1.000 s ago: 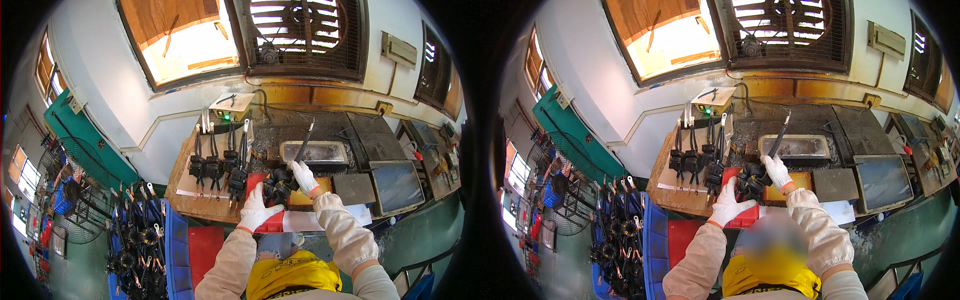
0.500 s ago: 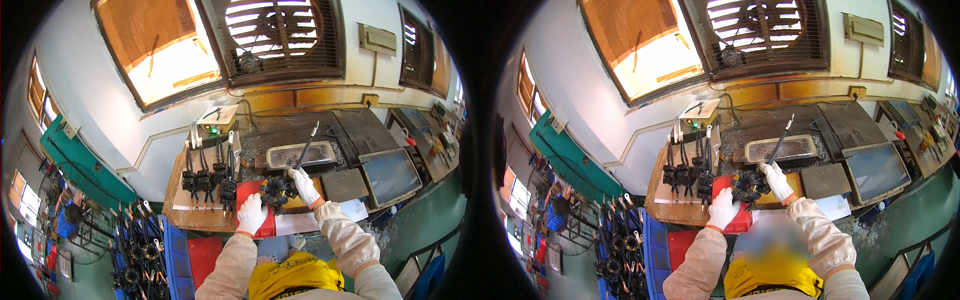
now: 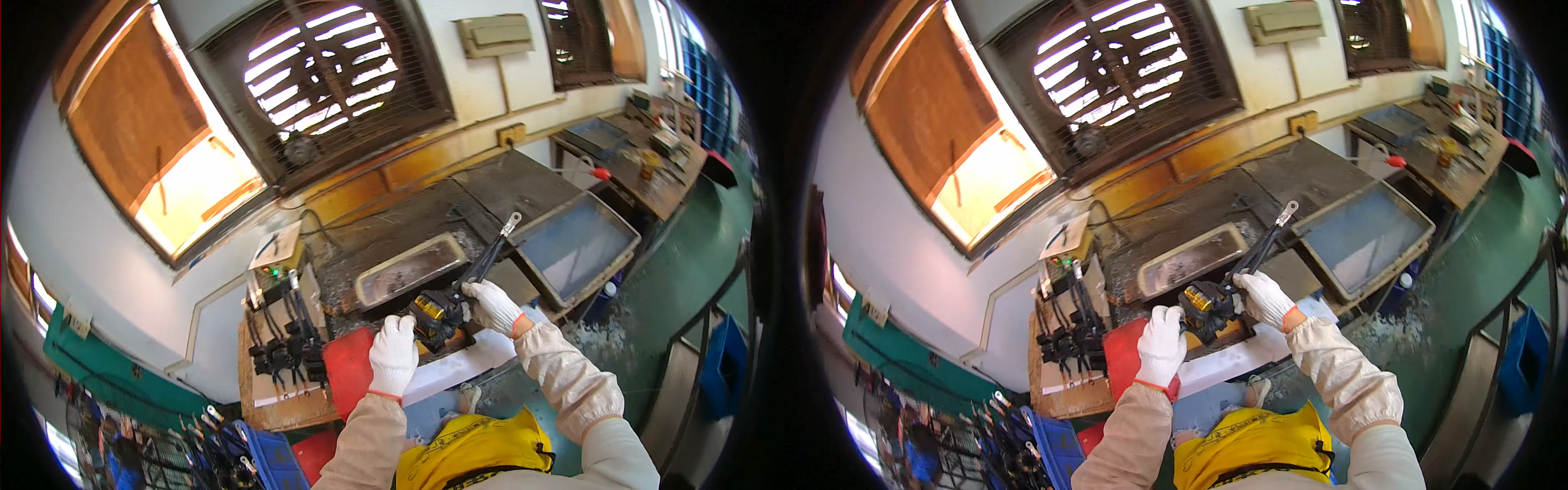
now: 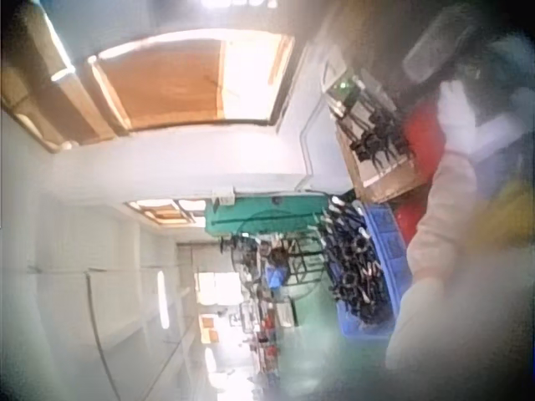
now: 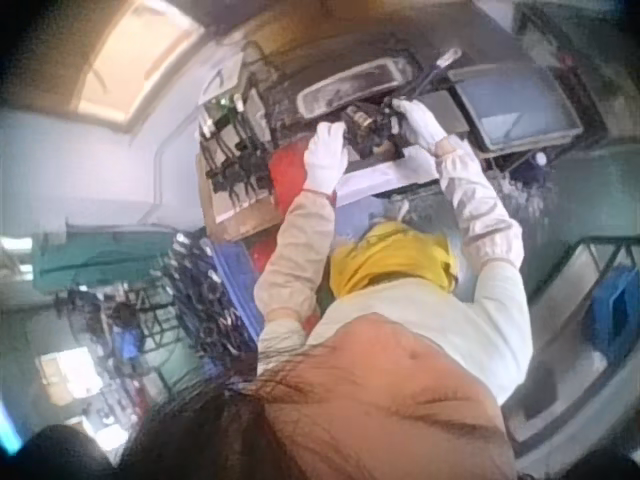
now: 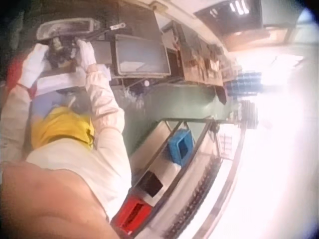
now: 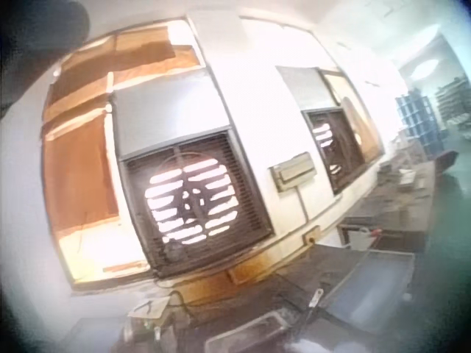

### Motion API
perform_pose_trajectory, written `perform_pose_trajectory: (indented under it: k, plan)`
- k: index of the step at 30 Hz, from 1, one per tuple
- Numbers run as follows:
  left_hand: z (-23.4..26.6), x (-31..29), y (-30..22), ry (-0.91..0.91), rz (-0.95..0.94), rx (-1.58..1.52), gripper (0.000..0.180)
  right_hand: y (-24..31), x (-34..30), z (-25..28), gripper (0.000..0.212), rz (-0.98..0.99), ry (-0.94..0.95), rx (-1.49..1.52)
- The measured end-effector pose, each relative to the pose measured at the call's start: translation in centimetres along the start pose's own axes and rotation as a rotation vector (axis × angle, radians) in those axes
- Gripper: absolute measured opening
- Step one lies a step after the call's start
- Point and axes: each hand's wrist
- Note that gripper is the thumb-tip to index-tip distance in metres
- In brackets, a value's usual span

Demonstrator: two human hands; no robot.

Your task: The person puts on gloves, picks up electrical wire assemblies from a crate one at a time, dips the terminals into a flux tray and a molten solder pot, and places the soldered assemblies onto the workbench.

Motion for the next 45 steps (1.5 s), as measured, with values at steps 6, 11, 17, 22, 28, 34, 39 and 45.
perform_pose_trajectory:
  k: [6, 11, 17, 22, 28, 34, 39, 45]
  plan:
    - [-5.2, 4.4, -2.8, 0.013, -0.229, 0.032, 0.023, 1.1, 0.7, 7.6, 0.01, 0.059, -0.183, 0.127]
    - [-9.7, 6.6, -4.8, 0.005, -0.28, 0.074, 0.025, 1.8, 1.5, 11.4, 0.009, 0.088, -0.284, 0.235]
    - [-12.5, 8.7, -6.2, -0.036, -0.316, 0.16, 0.015, 1.5, 3.2, 14.3, 0.009, 0.134, -0.337, 0.236]
    - [-12.9, 9.0, -5.5, 0.006, -0.368, 0.183, 0.016, 1.2, 1.5, 14.3, 0.017, 0.209, -0.292, 0.049]
    - [-12.1, 8.7, -4.8, 0.054, -0.347, 0.134, 0.025, 1.2, -2.2, 11.1, 0.05, 0.669, -0.738, -1.355]
    - [-10.8, 7.8, -5.3, 0.145, -0.315, 0.019, 0.047, 1.8, -0.7, 12.3, 0.058, 0.752, -0.574, -1.985]
    - [-10.9, 8.0, -5.2, 0.079, -0.354, 0.045, 0.037, 0.2, 0.0, 12.8, 0.06, 0.619, -0.589, -2.015]
    - [-10.4, 9.0, -5.8, 0.056, -0.376, 0.056, 0.036, 0.3, 0.1, 13.7, 0.059, 0.539, -0.53, -1.949]
Point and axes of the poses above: each hand's wrist, its own x-axis towards the middle knuckle, its own z-axis out of the back of the hand, y = z × x, and after that the axes turned 2 degrees about y, right-handed
